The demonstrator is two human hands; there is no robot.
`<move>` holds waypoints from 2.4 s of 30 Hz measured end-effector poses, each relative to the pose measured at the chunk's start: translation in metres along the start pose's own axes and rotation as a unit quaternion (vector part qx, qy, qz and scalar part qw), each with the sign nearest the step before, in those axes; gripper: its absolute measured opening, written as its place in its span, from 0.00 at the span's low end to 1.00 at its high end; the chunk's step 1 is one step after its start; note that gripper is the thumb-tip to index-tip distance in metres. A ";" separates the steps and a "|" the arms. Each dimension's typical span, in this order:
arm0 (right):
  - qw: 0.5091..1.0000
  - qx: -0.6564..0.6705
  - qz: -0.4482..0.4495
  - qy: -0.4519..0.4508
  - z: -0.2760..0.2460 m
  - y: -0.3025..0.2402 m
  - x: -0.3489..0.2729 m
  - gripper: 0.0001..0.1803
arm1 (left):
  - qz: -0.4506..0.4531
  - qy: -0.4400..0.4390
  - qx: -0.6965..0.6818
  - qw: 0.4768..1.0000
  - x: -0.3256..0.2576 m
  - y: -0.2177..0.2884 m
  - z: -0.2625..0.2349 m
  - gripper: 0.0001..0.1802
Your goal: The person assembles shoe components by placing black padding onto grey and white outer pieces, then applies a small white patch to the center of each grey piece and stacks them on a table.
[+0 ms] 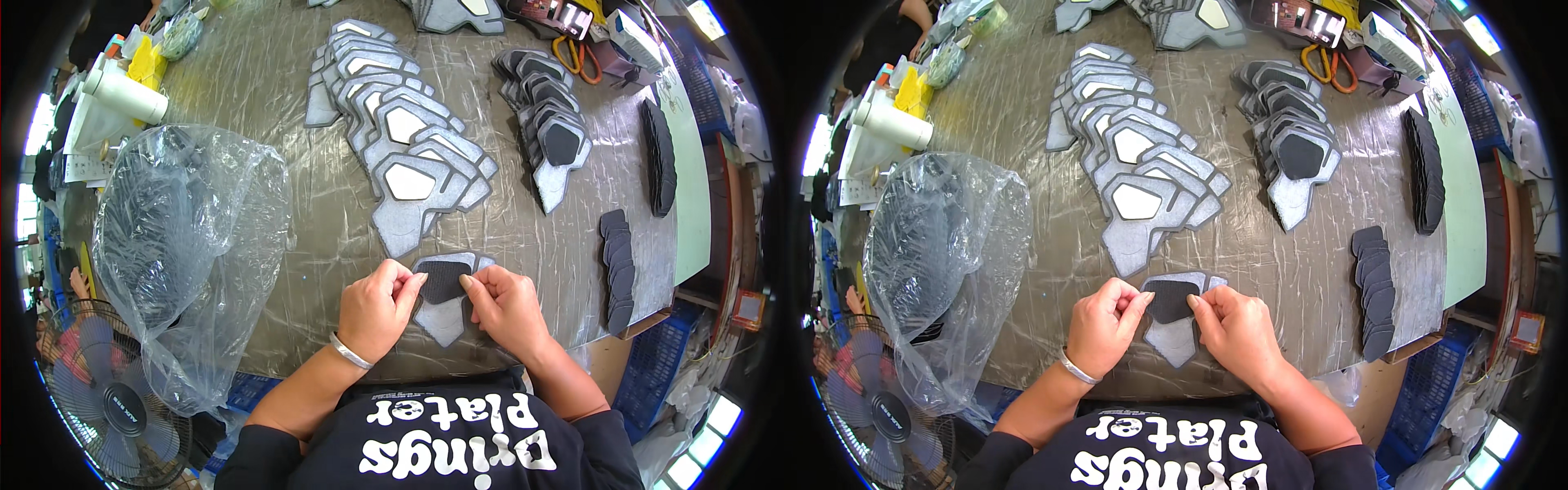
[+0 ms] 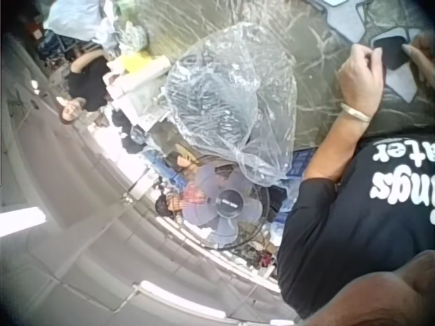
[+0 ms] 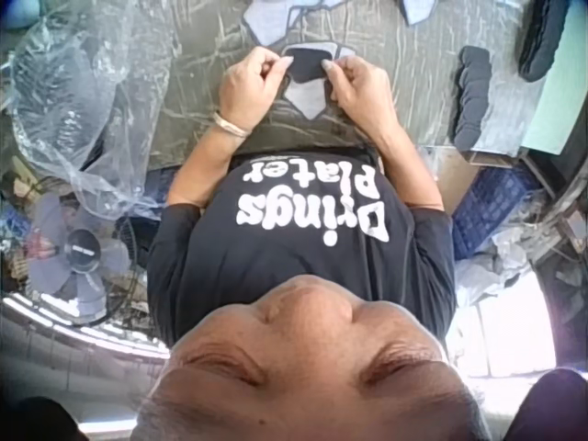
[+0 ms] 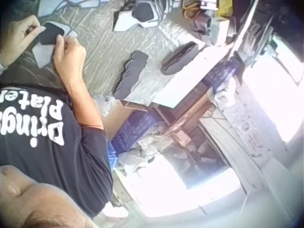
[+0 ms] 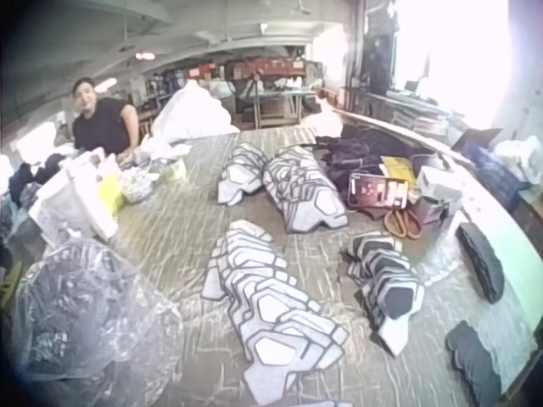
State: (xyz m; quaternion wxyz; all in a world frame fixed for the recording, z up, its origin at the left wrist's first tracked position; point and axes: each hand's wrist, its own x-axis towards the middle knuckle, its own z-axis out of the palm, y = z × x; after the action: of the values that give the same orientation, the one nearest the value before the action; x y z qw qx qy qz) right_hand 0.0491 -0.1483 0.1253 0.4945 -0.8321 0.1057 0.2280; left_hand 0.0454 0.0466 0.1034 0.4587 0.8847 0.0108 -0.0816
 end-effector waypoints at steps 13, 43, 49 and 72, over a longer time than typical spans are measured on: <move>0.993 -0.065 -0.070 0.067 0.007 0.009 0.001 0.16 | 0.028 0.051 0.095 0.994 -0.010 0.001 0.006 0.11; 0.825 -0.443 -0.351 0.000 0.001 0.042 -0.027 0.40 | 0.238 -0.097 0.277 0.926 -0.039 -0.017 0.002 0.43; 0.819 -0.455 -0.347 -0.042 -0.003 0.039 -0.025 0.39 | 0.248 -0.106 0.309 0.912 -0.051 -0.020 -0.004 0.43; 0.954 -0.067 -0.267 0.120 -0.094 0.015 0.039 0.12 | 0.256 0.015 0.170 0.951 -0.036 -0.022 0.000 0.47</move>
State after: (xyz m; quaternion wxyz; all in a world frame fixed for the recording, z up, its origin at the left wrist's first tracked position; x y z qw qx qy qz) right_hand 0.1034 -0.2358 0.1331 0.4638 -0.8826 -0.0772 -0.0078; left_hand 0.0077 0.0606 0.0912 0.3066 0.9238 -0.2237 0.0509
